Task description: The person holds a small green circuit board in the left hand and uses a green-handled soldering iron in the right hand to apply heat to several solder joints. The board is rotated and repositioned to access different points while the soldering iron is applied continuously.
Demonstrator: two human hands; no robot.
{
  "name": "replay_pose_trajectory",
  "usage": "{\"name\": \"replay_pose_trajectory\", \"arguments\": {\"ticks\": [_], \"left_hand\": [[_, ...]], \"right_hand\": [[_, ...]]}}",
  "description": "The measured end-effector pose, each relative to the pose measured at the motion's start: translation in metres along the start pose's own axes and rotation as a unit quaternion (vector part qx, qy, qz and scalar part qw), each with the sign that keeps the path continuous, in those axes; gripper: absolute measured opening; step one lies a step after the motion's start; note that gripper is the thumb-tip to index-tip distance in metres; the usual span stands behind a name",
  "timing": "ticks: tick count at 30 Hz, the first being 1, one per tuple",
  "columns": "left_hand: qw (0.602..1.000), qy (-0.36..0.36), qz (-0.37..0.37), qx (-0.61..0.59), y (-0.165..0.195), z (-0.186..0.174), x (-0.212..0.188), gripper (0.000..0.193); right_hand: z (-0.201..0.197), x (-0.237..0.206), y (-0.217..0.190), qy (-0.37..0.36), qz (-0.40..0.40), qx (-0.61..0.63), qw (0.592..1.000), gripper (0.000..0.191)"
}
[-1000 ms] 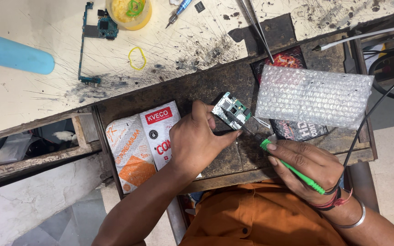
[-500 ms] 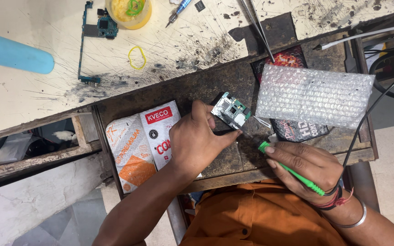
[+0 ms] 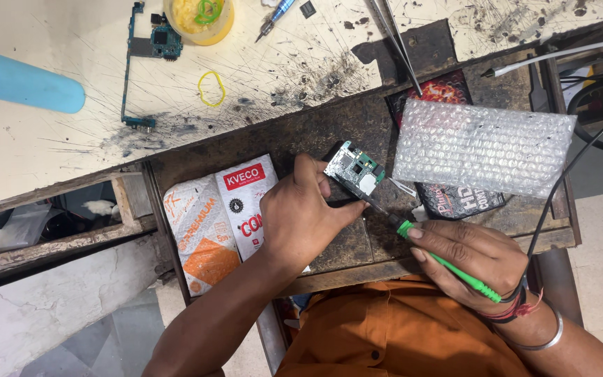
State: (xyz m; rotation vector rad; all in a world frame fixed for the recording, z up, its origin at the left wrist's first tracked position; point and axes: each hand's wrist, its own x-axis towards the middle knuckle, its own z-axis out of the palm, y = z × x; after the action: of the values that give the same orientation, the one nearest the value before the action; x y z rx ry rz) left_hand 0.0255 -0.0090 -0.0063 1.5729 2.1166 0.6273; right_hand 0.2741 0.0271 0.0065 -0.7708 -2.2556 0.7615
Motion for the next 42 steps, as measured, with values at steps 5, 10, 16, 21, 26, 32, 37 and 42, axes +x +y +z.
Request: {"name": "replay_pose_trajectory", "arguments": {"ticks": [5,10,16,21,26,32,37,42], "left_hand": [[1.0,0.004,0.003,-0.004,0.0004,0.0,-0.0003,0.071],[1.0,-0.013,-0.01,-0.004,-0.0001,-0.0009,0.0003,0.072],[1.0,-0.003,-0.006,0.001,0.0005,-0.0012,-0.0005,0.07],[1.0,-0.007,-0.013,0.001,0.0015,-0.0012,0.0005,0.071],[1.0,-0.006,-0.01,-0.002,0.0013,-0.0012,0.0001,0.07],[1.0,-0.006,-0.008,-0.005,0.0008,-0.0013,-0.0002,0.071],[1.0,-0.006,-0.02,-0.003,0.0016,-0.0012,-0.0008,0.07],[1.0,-0.008,-0.014,-0.008,0.0016,-0.0019,-0.0001,0.071]], "right_hand": [[0.0014,-0.0007,0.0003,0.027,0.015,-0.004,1.0,0.028],[0.0016,-0.0014,0.0006,0.013,0.007,-0.001,1.0,0.029],[0.0011,-0.0011,0.0,0.011,-0.006,-0.005,1.0,0.03],[0.0015,-0.0007,0.001,0.025,0.003,-0.014,1.0,0.028],[0.0007,-0.0005,0.0015,0.011,-0.005,-0.004,1.0,0.03],[0.0013,0.0007,0.0024,0.012,-0.025,-0.008,1.0,0.03],[0.0034,-0.0003,0.0033,0.024,-0.012,-0.004,1.0,0.028],[0.0038,-0.0003,0.0047,0.027,-0.016,-0.014,0.999,0.027]]}}
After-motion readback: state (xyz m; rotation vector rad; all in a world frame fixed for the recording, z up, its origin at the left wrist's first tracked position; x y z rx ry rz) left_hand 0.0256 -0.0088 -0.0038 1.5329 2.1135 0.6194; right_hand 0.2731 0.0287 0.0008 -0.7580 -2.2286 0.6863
